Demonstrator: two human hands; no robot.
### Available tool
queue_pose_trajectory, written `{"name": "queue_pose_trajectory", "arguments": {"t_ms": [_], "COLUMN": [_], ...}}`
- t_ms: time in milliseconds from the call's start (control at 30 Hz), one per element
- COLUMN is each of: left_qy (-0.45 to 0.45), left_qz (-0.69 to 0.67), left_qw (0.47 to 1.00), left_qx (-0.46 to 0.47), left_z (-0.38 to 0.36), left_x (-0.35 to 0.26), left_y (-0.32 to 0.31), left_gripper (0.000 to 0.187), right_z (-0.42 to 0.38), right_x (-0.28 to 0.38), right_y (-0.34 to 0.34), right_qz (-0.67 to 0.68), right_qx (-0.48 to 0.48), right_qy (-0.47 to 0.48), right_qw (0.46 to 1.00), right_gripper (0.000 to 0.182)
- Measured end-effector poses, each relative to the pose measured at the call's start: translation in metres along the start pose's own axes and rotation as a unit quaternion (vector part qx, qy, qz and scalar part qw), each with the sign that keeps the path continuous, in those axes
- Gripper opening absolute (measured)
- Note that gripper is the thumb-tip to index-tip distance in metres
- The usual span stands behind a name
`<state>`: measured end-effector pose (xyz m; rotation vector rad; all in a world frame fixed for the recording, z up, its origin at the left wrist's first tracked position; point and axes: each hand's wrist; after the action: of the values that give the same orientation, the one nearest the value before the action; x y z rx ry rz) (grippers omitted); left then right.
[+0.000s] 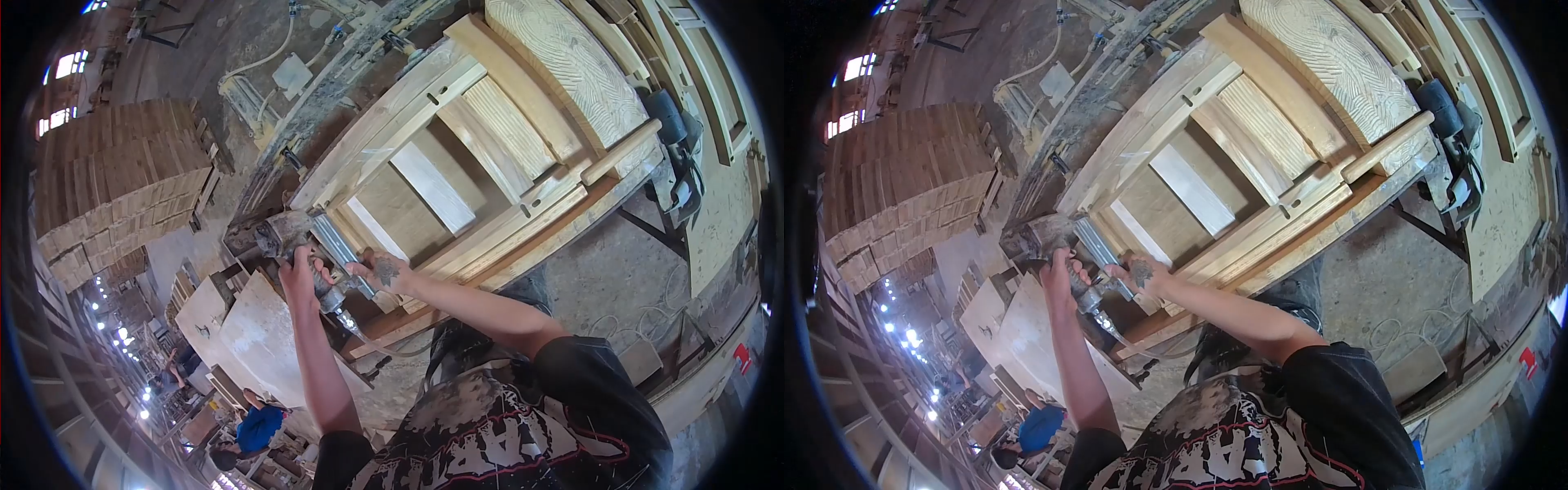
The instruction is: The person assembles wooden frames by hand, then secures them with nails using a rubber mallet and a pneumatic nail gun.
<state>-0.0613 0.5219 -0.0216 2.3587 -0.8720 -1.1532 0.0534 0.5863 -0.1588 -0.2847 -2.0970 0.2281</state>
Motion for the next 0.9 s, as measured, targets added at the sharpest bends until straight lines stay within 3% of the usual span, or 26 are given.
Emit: {"name": "queue_pose_trajectory", "arguments": {"t_ms": [67, 200, 267, 333, 433, 567, 600, 667, 900], "left_qy": [-0.01, -0.043, -0.055, -0.085, -0.123, -0.136, -0.137, -0.167, -0.15], "left_qz": [-0.017, -0.036, -0.034, 0.016, 0.011, 0.036, 0.042, 0.087, 0.147], "left_qw": [1.0, 0.998, 0.998, 0.996, 0.988, 0.976, 0.975, 0.966, 0.965], "left_qx": [-0.011, -0.027, -0.01, 0.023, 0.097, 0.168, 0.172, 0.174, 0.157], "left_z": [-0.007, -0.033, -0.045, -0.051, -0.057, -0.064, -0.063, -0.062, -0.055], "left_x": [0.0, -0.006, -0.015, -0.025, -0.045, -0.085, -0.095, -0.111, -0.146], "left_y": [0.003, 0.003, -0.009, -0.028, -0.068, -0.132, -0.145, -0.169, -0.207], "left_gripper": [0.021, 0.022, 0.02, 0.019, 0.02, 0.019, 0.019, 0.017, 0.018], "right_z": [-0.004, -0.026, -0.042, -0.058, -0.068, -0.084, -0.092, -0.093, -0.077], "right_x": [0.004, 0.016, 0.023, 0.029, 0.01, 0.015, 0.028, 0.033, 0.036], "right_y": [-0.001, 0.007, 0.018, 0.038, 0.062, 0.122, 0.14, 0.16, 0.192], "right_qz": [0.031, 0.038, 0.122, 0.054, 0.176, 0.155, 0.148, 0.152, 0.203], "right_qx": [-0.024, -0.032, -0.007, -0.036, -0.121, -0.202, -0.2, -0.233, -0.221], "right_qy": [0.086, 0.092, 0.077, 0.07, 0.095, 0.084, 0.04, 0.066, 0.097], "right_qw": [0.996, 0.995, 0.989, 0.995, 0.972, 0.963, 0.968, 0.958, 0.949], "right_gripper": [0.07, 0.063, 0.059, 0.055, 0.046, 0.047, 0.047, 0.048, 0.047]}}
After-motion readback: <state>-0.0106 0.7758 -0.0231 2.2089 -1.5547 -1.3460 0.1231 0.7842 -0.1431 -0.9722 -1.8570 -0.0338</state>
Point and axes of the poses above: each hand's wrist, its own z-axis towards the middle knuckle, its own y-axis out of the back of the hand, x = y × z, and after that the axes turned 15 degrees about z, right-handed
